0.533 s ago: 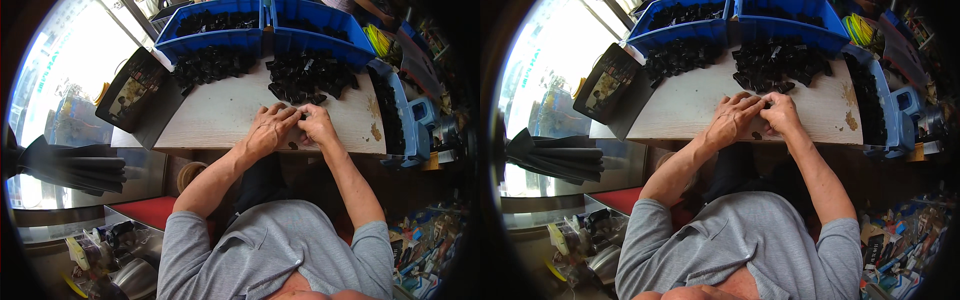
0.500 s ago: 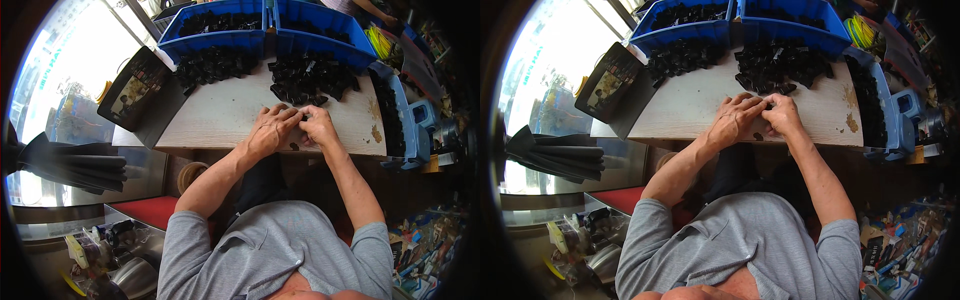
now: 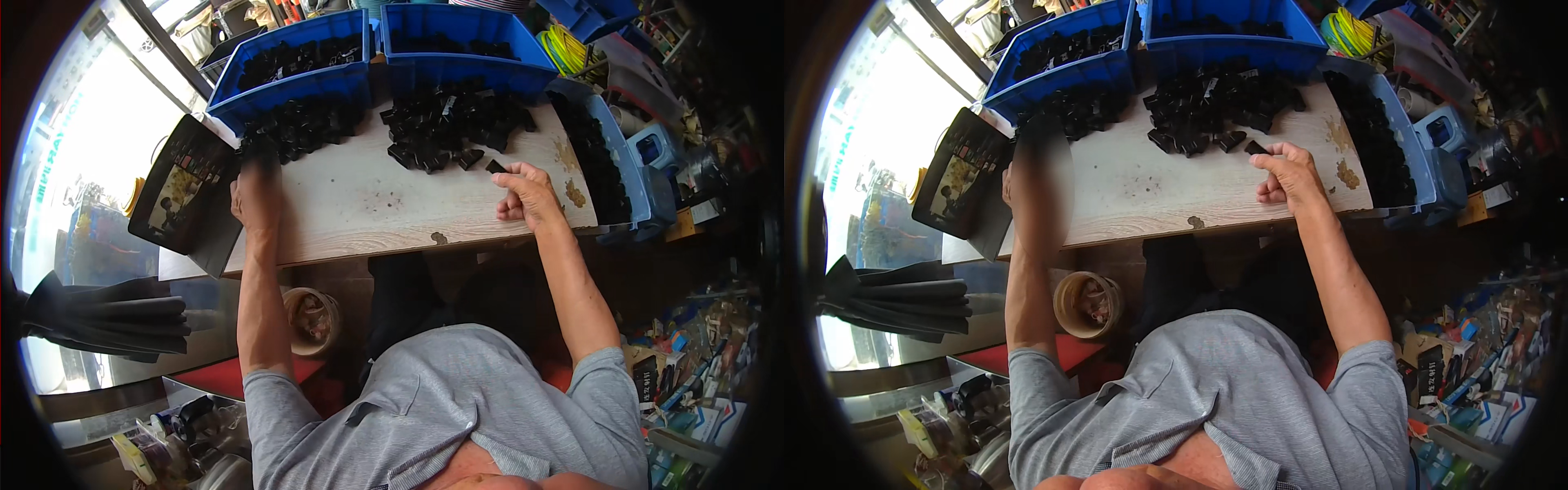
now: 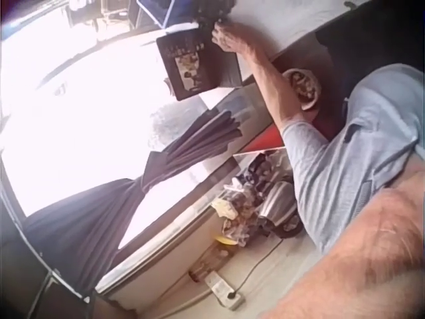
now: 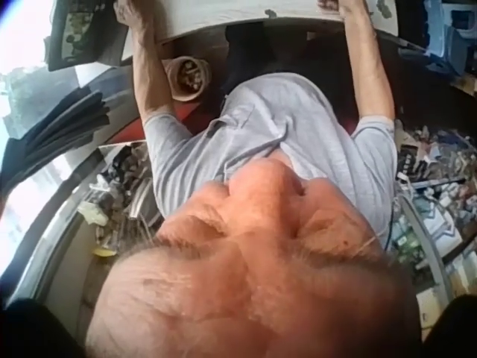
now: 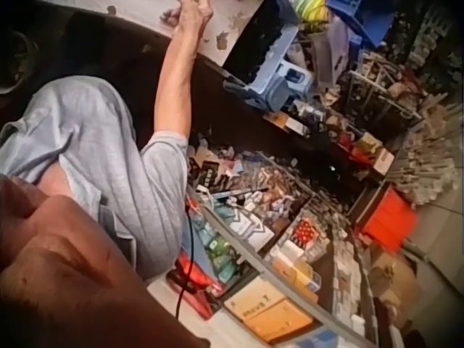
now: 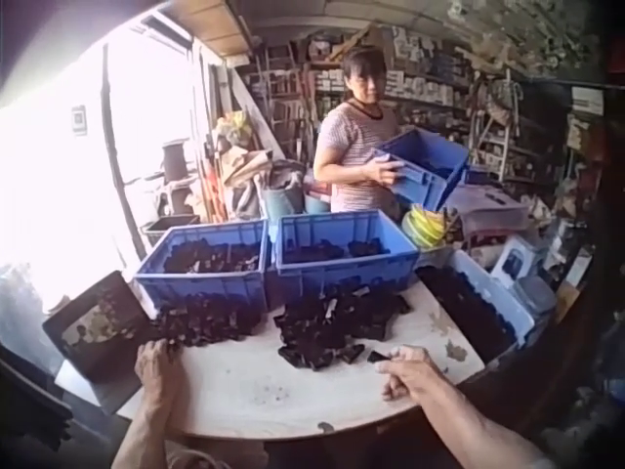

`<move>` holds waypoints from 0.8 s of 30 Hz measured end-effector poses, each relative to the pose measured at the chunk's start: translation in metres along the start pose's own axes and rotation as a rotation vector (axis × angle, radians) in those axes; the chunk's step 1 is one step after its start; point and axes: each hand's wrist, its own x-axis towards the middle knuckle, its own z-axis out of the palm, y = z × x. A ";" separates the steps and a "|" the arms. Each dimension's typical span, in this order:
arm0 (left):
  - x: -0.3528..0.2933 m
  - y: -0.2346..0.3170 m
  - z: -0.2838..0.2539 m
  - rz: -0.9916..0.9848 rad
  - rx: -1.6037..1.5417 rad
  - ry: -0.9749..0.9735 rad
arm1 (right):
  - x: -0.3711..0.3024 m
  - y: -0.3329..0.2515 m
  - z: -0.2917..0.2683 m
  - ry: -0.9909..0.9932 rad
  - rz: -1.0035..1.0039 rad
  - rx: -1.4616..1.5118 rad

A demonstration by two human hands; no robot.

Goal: Assembling small black plastic components at a workbench.

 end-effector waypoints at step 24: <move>-0.017 0.073 -0.038 0.554 -0.316 -0.100 | 0.036 -0.022 0.027 0.042 -0.071 -0.432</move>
